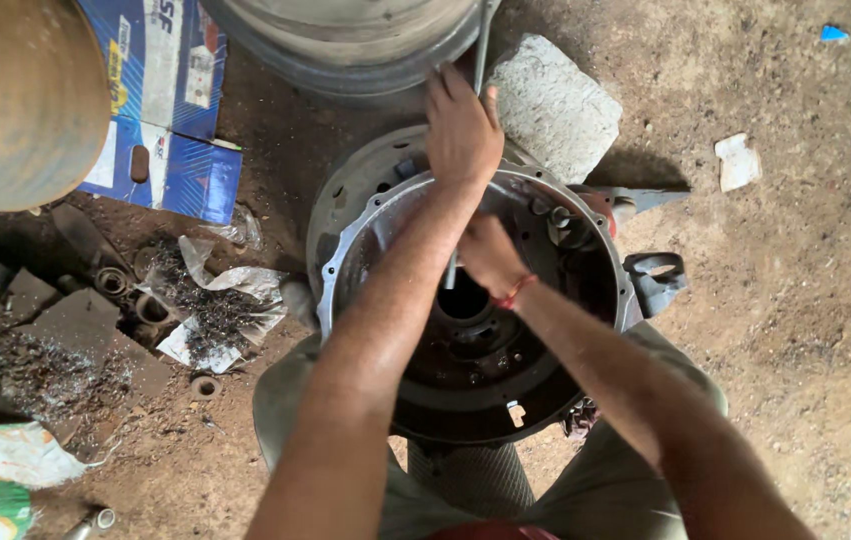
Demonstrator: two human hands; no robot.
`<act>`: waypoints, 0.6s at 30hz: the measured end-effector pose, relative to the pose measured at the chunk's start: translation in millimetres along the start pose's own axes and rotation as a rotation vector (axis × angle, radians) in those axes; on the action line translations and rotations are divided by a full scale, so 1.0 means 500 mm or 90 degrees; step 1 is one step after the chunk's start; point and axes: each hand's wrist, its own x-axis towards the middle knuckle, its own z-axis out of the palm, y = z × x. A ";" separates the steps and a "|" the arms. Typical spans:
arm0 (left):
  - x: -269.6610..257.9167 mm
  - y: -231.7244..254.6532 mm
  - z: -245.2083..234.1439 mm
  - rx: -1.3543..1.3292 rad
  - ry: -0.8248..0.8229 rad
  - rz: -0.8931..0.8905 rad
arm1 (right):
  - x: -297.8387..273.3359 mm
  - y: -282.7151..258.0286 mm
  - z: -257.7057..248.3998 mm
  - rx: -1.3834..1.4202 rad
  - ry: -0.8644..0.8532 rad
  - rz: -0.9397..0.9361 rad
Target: The person works on a large circular metal component, likely a brake drum, using a metal rod and a flat tool to scrape and adjust internal parts. They walk around the cluttered workshop to retrieve a tool and return to continue the repair.
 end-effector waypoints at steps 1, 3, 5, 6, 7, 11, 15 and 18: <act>-0.003 0.010 0.000 -0.119 -0.184 -0.062 | -0.015 0.006 0.008 -0.059 -0.034 -0.072; -0.002 0.010 -0.002 -0.189 -0.459 -0.011 | -0.058 0.002 0.008 -0.175 -0.103 -0.215; 0.000 0.000 -0.007 -0.089 -0.629 0.219 | -0.126 -0.019 -0.020 -0.156 -0.039 -0.232; 0.003 -0.008 -0.009 -0.106 -0.579 0.363 | -0.157 -0.036 -0.034 -0.146 -0.007 -0.246; 0.006 -0.017 -0.010 -0.122 -0.526 0.506 | -0.186 -0.052 -0.056 -0.201 0.088 -0.337; 0.018 -0.047 -0.018 -0.213 -0.297 0.686 | -0.194 -0.100 -0.161 -0.524 0.377 -0.439; -0.020 -0.066 -0.047 -0.169 -0.182 0.466 | -0.129 -0.077 -0.198 -0.752 0.375 -0.350; -0.057 -0.096 -0.077 -0.102 -0.119 0.338 | -0.126 -0.022 -0.174 -0.626 0.135 -0.196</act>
